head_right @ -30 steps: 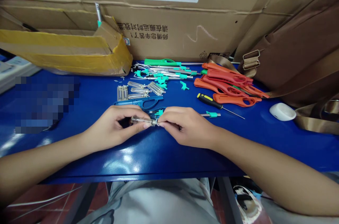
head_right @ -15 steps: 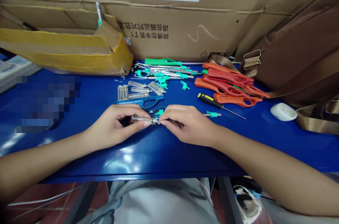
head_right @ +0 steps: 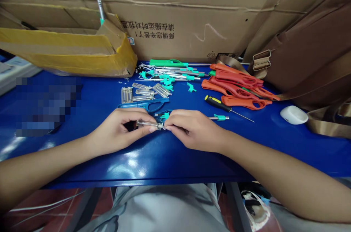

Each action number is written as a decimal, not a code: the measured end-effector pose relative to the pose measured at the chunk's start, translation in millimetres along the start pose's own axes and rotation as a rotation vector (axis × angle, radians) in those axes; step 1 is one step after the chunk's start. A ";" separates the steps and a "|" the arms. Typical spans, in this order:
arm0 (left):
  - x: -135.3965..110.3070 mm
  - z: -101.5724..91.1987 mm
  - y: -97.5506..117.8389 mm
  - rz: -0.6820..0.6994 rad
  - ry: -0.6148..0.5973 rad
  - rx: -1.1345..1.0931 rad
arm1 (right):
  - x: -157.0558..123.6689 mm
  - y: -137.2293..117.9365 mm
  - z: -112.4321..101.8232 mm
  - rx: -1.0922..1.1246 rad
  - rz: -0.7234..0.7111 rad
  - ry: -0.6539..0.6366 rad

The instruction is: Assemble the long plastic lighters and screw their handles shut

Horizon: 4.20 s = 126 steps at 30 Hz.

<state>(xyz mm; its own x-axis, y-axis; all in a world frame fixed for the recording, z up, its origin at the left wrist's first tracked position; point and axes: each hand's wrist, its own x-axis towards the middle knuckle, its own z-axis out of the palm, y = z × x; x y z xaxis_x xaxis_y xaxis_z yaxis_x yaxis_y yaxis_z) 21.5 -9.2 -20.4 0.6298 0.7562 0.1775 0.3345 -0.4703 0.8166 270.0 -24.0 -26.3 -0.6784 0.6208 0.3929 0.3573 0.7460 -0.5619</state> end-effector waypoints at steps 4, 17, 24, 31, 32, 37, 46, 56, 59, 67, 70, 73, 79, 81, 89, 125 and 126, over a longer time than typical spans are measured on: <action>0.7 0.3 0.4 0.007 0.005 0.004 | 0.4 1.2 0.0 -0.007 -0.003 -0.005; -0.6 2.8 2.6 -0.030 0.055 0.011 | 0.7 -5.0 -3.1 -0.008 0.093 0.031; -0.5 2.9 3.0 -0.035 0.064 0.006 | 0.3 -3.0 -2.1 -0.013 0.085 0.035; -0.4 2.9 1.6 -0.036 0.092 0.002 | -0.5 0.1 -4.7 -0.026 0.044 0.050; -0.4 2.8 1.4 -0.041 0.088 0.002 | -0.3 0.2 -4.9 -0.027 0.029 0.045; -0.8 2.1 1.9 -0.046 0.051 0.000 | 0.1 -0.5 -4.9 -0.043 0.005 0.014; -0.3 4.8 1.1 0.002 0.088 0.027 | 0.7 -1.9 -1.6 -0.045 0.032 0.050; -0.8 -16.2 1.6 0.257 0.057 0.366 | 1.9 -4.9 -18.9 -0.262 0.041 0.002; 0.4 -25.7 -0.2 0.294 0.046 0.527 | 0.8 -1.1 -24.4 -0.357 0.057 0.002; 1.6 -31.3 -2.1 0.300 -0.081 0.750 | 0.0 1.7 -26.7 -0.453 0.080 -0.085; 1.8 -32.1 1.7 0.278 -0.120 0.756 | -0.2 2.7 -26.7 -0.473 0.078 -0.137; 1.4 -32.8 5.1 0.243 -0.148 0.720 | -0.1 3.8 -26.6 -0.461 0.078 -0.164; 1.9 -31.8 -2.0 0.156 -0.156 0.622 | 0.0 5.4 -24.1 -0.473 0.083 -0.167; 2.4 -31.3 -5.0 0.117 -0.157 0.567 | -0.3 5.7 -23.0 -0.477 0.080 -0.169; 4.0 -30.4 -2.1 0.015 -0.107 0.410 | 0.1 5.2 -22.6 -0.491 0.103 -0.182; 1.6 -23.5 -9.7 0.098 -0.017 0.394 | 1.8 0.4 -18.5 -0.516 -0.020 -0.333; 1.6 -23.0 -9.7 0.105 -0.018 0.397 | 1.4 0.7 -17.6 -0.516 -0.017 -0.344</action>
<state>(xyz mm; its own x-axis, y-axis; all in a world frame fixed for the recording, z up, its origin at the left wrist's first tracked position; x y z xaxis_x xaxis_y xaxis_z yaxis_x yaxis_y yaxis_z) 3.1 7.0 -15.5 0.6863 0.6879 0.2362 0.5096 -0.6866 0.5186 280.6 -18.4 -13.3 -0.8241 0.5588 0.0928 0.5508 0.8288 -0.0991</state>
